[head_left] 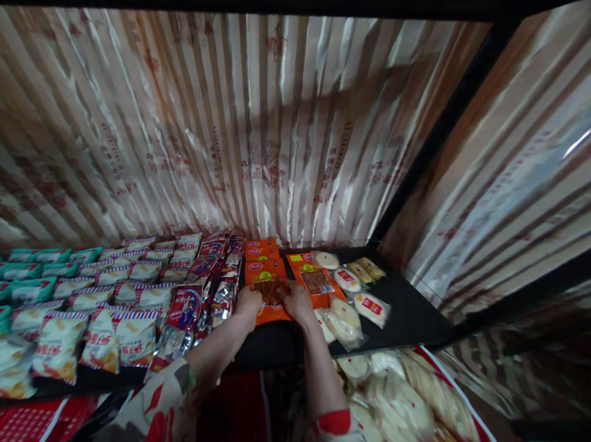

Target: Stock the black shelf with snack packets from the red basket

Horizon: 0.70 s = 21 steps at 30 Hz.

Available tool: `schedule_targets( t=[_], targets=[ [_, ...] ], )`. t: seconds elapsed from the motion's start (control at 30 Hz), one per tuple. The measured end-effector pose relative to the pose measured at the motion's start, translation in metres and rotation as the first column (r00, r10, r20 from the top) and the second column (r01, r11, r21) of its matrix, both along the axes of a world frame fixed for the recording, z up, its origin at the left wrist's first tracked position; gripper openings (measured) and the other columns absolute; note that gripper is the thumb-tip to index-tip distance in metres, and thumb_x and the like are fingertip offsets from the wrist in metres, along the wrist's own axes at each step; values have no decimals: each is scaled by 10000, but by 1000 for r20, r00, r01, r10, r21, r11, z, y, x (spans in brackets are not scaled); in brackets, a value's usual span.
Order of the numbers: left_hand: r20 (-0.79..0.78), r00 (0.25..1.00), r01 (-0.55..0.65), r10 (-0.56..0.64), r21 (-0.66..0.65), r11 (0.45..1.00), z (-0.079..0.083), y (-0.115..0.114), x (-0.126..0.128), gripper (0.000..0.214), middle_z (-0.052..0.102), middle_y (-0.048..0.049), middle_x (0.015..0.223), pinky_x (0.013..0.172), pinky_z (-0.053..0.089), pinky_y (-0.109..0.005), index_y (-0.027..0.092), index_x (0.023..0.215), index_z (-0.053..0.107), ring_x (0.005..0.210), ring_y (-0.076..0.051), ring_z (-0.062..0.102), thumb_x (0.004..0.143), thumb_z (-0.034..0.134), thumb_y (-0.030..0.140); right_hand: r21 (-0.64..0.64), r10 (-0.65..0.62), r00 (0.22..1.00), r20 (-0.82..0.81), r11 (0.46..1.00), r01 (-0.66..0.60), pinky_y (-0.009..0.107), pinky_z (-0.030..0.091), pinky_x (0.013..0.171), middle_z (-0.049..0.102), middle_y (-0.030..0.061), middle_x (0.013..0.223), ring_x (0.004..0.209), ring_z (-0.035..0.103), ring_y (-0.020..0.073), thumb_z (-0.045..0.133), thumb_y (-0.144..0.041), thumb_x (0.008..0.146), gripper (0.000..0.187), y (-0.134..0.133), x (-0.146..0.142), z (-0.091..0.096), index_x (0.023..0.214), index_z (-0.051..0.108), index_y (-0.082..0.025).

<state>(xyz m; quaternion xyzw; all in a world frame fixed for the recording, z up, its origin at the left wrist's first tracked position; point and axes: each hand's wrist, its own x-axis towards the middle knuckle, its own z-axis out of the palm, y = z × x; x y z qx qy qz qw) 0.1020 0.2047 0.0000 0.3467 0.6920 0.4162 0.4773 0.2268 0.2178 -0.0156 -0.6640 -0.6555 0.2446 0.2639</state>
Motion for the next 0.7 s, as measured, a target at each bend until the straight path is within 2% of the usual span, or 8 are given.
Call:
schedule_targets(
  t=[0.2,0.4,0.7],
  targets=[
    [-119,991,61,-63,-13,998,-12,27,-2,206,706,-95,844,612,482,-210,134,895,663,772,-175,664,731,542,106,5,-14,999,-32,1000,14,248,437,898,637,101,1165,1075,594,186,510,-205,832,361,28,-1,-13,1177,605,-158],
    [-240,964,114,-112,-4,993,-26,48,-1,239,712,-85,891,654,486,-214,163,932,678,820,-180,665,740,538,133,27,20,1000,15,999,-20,262,439,908,650,113,1143,1052,607,193,536,-190,819,352,47,2,-10,1158,620,-144],
    [-382,911,147,-154,-47,988,-45,60,4,267,719,-82,897,677,497,-230,175,938,690,843,-199,667,729,530,133,25,19,997,78,999,-21,261,442,905,655,120,1129,1041,611,202,543,-191,821,337,53,6,-18,1142,631,-140]
  ],
)
